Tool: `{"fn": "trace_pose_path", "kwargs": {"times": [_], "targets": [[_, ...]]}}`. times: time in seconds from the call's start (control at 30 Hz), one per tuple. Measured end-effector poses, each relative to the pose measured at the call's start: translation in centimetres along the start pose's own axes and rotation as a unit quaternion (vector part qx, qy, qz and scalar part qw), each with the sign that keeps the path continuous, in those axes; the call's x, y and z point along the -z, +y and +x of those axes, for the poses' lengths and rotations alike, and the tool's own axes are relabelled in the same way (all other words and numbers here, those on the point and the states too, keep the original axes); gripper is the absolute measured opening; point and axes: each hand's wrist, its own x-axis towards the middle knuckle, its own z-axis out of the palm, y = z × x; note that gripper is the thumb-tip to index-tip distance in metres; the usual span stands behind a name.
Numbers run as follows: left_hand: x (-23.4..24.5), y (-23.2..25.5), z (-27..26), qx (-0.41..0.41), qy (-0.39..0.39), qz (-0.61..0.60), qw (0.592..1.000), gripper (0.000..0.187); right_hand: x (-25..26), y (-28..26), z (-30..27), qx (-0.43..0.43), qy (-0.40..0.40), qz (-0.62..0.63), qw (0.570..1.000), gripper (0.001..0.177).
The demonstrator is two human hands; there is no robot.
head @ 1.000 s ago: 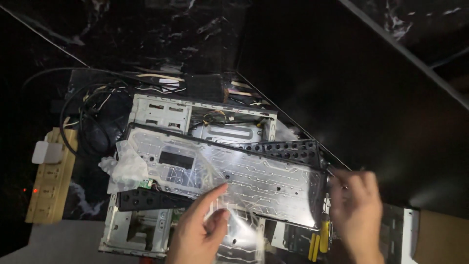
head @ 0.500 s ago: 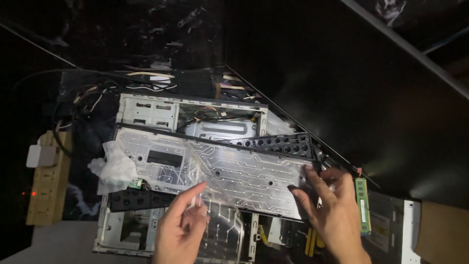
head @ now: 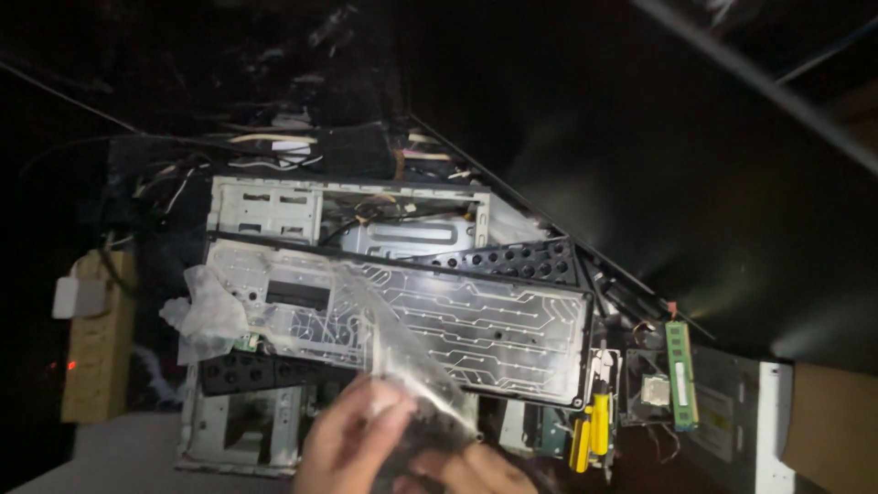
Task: Dismantling, cleaning, and repairing a computer keyboard.
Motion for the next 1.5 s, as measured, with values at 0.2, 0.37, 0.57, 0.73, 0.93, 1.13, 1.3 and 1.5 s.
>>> {"fn": "trace_pose_path", "kwargs": {"times": [0.2, 0.37, 0.57, 0.73, 0.93, 1.13, 1.3, 1.5], "targets": [[2.3, 1.6, -1.0, -0.087, -0.097, 0.180, 0.975, 0.009, -0.2, 2.2, -1.4, -0.054, 0.036, 0.001, 0.998, 0.007], [4.8, 0.8, -2.3, -0.098, 0.052, 0.187, 0.976, 0.005, 2.0, 1.2, 0.8, -0.145, 0.068, 0.022, 0.987, 0.013], [3.9, 0.3, -2.5, -0.063, -0.037, 0.296, 0.952, 0.011, 4.7, 2.5, 4.2, -0.238, 0.107, 0.044, 0.964, 0.025], [3.2, -0.4, -2.5, -0.061, -0.009, 0.094, 0.994, 0.015, 5.2, 0.7, 6.8, -0.178, -0.003, -0.109, 0.978, 0.063], [1.1, -0.4, -1.3, -0.062, -0.005, 0.123, 0.990, 0.007, 4.2, -0.8, 6.6, -0.120, -0.038, -0.204, 0.971, 0.059], [-2.1, -1.2, -1.5, -0.073, 0.116, 0.054, 0.989, 0.043, 2.7, -3.2, 3.6, -0.052, -0.016, 0.080, 0.995, 0.028], [-3.1, 4.3, -1.6, -0.294, -0.020, 0.248, 0.923, 0.055, 1.7, -5.8, 2.2, 0.246, -0.084, -0.005, 0.966, 0.045], [-3.4, 4.1, -2.1, -0.090, 0.039, 0.216, 0.972, 0.031, 3.2, -5.3, 2.4, 0.215, -0.110, 0.066, 0.968, 0.031]]}}
